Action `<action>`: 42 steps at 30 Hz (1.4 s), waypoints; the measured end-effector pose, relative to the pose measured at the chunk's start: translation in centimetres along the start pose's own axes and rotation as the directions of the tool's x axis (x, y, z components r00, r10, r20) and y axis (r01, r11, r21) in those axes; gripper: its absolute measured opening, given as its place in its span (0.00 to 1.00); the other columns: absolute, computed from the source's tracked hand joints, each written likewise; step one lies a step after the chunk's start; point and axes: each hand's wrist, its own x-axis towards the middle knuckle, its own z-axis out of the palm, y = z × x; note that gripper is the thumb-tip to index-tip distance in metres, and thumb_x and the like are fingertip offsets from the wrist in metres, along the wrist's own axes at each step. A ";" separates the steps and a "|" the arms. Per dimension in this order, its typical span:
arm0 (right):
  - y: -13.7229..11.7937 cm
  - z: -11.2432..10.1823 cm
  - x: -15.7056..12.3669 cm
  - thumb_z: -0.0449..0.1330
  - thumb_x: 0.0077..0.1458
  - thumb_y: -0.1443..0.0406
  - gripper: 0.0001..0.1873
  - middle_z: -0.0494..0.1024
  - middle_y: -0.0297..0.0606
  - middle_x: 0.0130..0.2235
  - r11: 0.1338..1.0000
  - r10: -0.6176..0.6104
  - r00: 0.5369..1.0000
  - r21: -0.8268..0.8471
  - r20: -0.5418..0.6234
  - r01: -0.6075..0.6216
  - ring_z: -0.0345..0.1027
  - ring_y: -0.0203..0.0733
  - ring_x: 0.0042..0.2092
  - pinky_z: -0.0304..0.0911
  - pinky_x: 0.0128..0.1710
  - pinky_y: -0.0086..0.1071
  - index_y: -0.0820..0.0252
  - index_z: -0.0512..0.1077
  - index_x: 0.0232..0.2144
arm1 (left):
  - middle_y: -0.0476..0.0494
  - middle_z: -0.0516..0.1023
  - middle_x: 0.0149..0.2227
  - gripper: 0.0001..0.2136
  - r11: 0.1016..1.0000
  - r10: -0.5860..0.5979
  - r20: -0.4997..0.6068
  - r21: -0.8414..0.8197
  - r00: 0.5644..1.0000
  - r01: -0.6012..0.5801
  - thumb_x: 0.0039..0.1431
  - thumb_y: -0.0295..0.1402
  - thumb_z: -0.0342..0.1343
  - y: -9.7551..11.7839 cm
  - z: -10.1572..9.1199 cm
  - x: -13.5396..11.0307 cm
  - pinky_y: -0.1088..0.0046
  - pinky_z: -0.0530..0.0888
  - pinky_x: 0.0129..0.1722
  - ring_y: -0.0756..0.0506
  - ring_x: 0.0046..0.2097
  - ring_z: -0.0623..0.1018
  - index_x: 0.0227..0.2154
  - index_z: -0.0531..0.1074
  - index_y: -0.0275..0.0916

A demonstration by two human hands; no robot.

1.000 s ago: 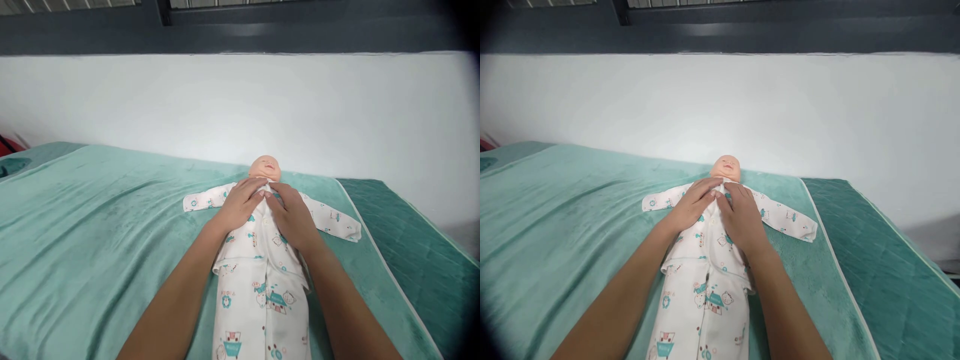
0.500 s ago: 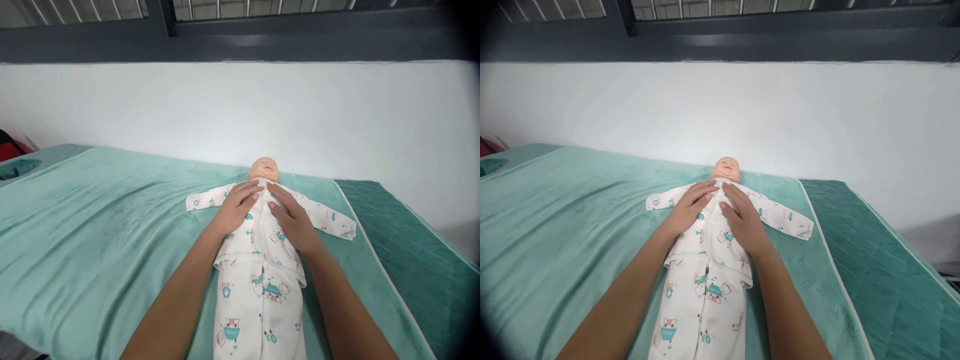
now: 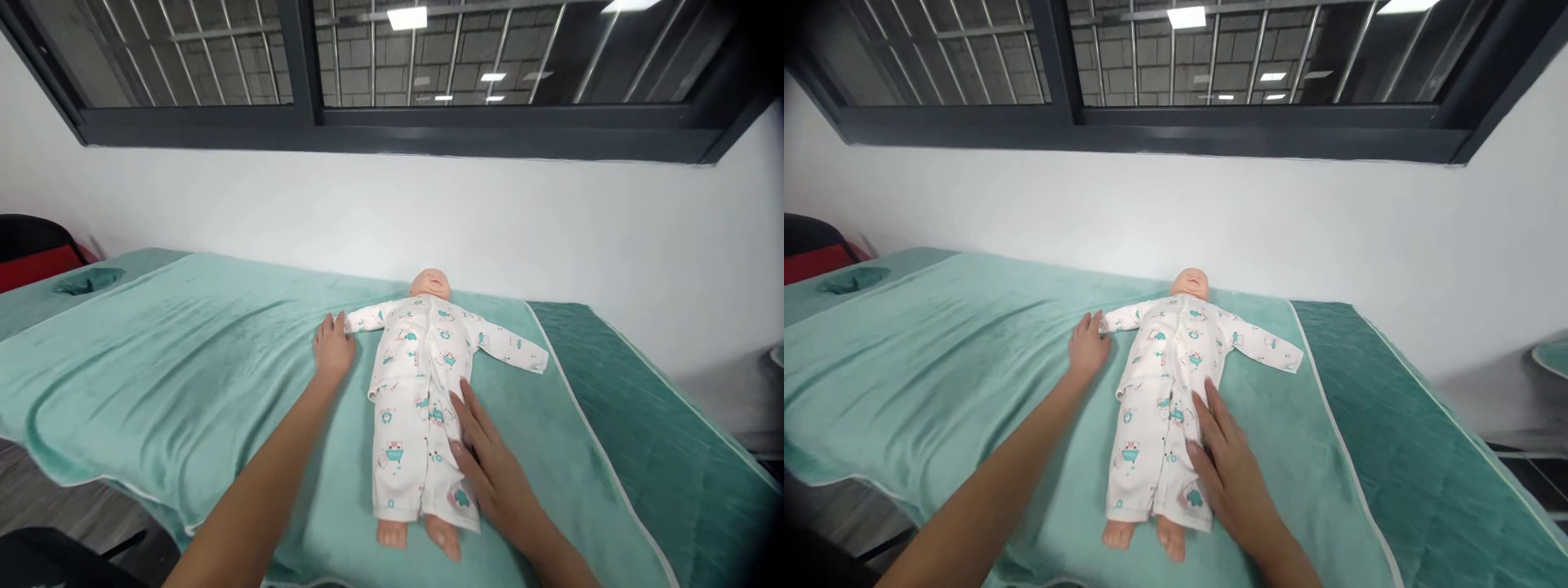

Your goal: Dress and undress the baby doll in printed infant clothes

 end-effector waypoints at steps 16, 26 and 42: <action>10.6 -6.6 7.0 0.51 0.60 0.52 0.37 0.67 0.56 0.62 0.766 0.375 0.736 -0.259 -0.563 -0.588 0.60 0.62 0.62 0.55 0.59 0.56 0.64 0.58 0.66 | 0.39 0.68 0.63 0.29 0.994 0.088 0.058 0.061 0.994 -0.091 0.60 0.20 0.39 -3.4 -0.7 3.9 0.55 0.65 0.59 0.38 0.62 0.69 0.64 0.62 0.40; 13.6 -7.9 8.3 0.53 0.54 0.52 0.28 0.76 0.52 0.52 0.838 0.346 0.665 -0.100 -0.662 -0.536 0.68 0.55 0.52 0.61 0.55 0.49 0.62 0.77 0.50 | 0.39 0.70 0.62 0.27 0.995 0.059 0.021 0.084 0.998 -0.060 0.60 0.21 0.41 -3.7 -0.1 4.5 0.55 0.63 0.60 0.37 0.62 0.68 0.61 0.67 0.40; 17.9 -9.8 11.5 0.57 0.51 0.61 0.29 0.73 0.44 0.59 0.925 0.342 0.620 0.138 -0.706 -0.353 0.67 0.49 0.58 0.57 0.62 0.44 0.59 0.73 0.56 | 0.41 0.70 0.62 0.26 0.995 0.041 0.030 0.089 0.999 -0.044 0.59 0.23 0.42 -3.6 0.1 4.6 0.57 0.62 0.61 0.39 0.63 0.67 0.60 0.68 0.41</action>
